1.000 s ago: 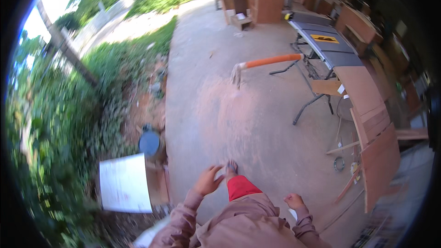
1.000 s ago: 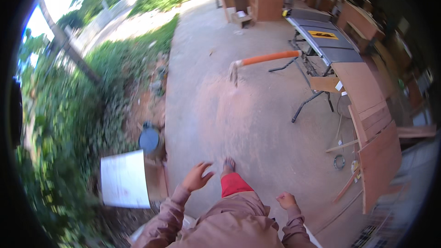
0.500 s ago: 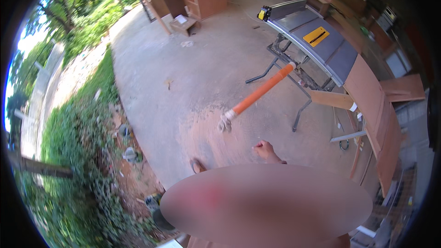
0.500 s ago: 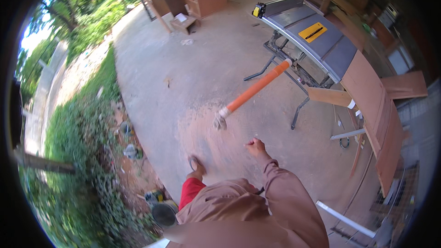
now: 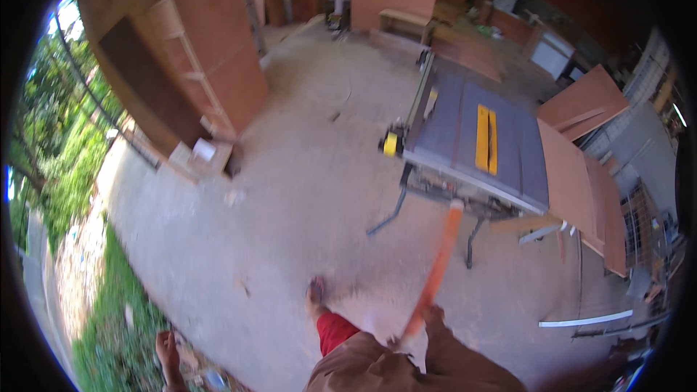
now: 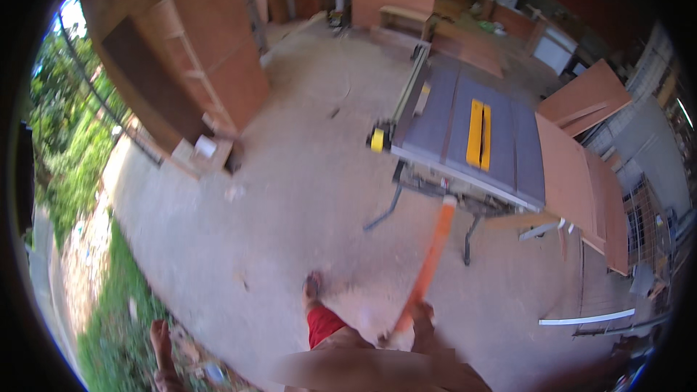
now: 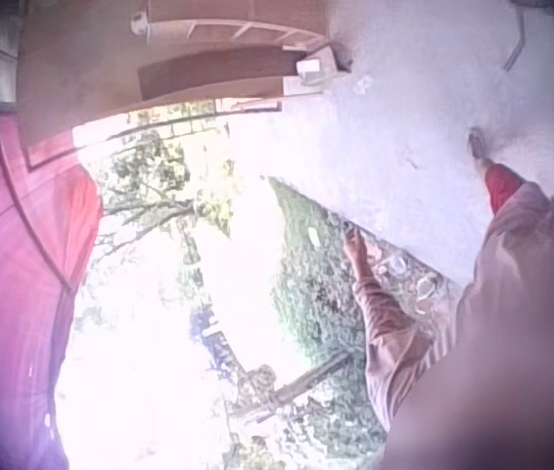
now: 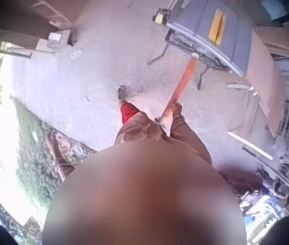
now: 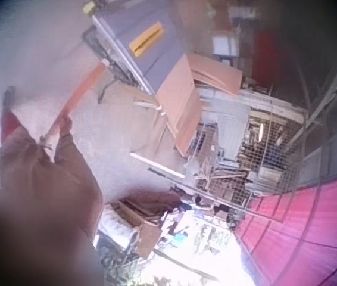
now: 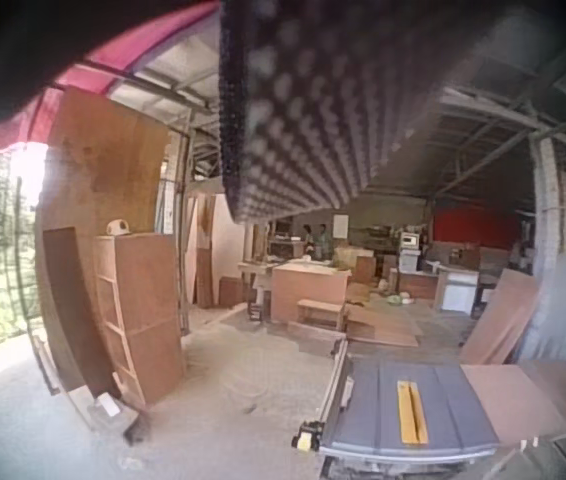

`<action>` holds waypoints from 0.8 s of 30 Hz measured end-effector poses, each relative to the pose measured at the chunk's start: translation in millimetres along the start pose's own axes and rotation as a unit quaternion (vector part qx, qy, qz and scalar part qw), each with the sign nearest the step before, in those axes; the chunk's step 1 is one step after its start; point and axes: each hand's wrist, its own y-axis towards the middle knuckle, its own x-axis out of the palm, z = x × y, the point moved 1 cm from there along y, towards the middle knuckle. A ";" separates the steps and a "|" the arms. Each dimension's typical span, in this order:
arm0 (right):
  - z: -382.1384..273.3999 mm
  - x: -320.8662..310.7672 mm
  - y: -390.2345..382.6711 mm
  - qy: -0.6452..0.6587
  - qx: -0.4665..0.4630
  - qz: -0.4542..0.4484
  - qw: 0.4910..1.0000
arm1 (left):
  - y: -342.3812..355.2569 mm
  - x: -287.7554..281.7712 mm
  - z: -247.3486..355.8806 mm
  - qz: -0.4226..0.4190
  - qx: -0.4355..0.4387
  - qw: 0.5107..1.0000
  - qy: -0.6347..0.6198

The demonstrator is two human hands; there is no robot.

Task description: The person uses scissors to trim small pieces of wood and a thin wooden strip, then places the trimmed pieces on a workbench. The person also handles a plastic bag and a wooden ring while working alongside another person in a woodworking shop.

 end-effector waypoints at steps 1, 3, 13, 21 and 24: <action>-7.1 -4.0 2.9 0.039 0.096 0.011 0.995 | 41.4 10.7 21.5 -0.015 0.001 0.999 -0.047; -11.4 -26.7 -3.7 0.316 0.237 -0.104 0.913 | 109.2 55.5 59.3 -0.034 0.011 0.996 -0.079; -160.0 -275.1 150.0 0.474 0.273 -0.160 0.822 | 294.2 437.0 242.3 -0.474 -0.296 0.830 -0.003; -280.4 -553.8 499.5 0.569 0.168 -0.001 0.805 | 718.3 687.1 468.3 -0.504 -0.123 0.850 0.087; -286.4 -656.9 580.1 0.616 0.145 0.034 0.774 | 905.1 765.4 607.8 -0.471 0.047 0.863 0.174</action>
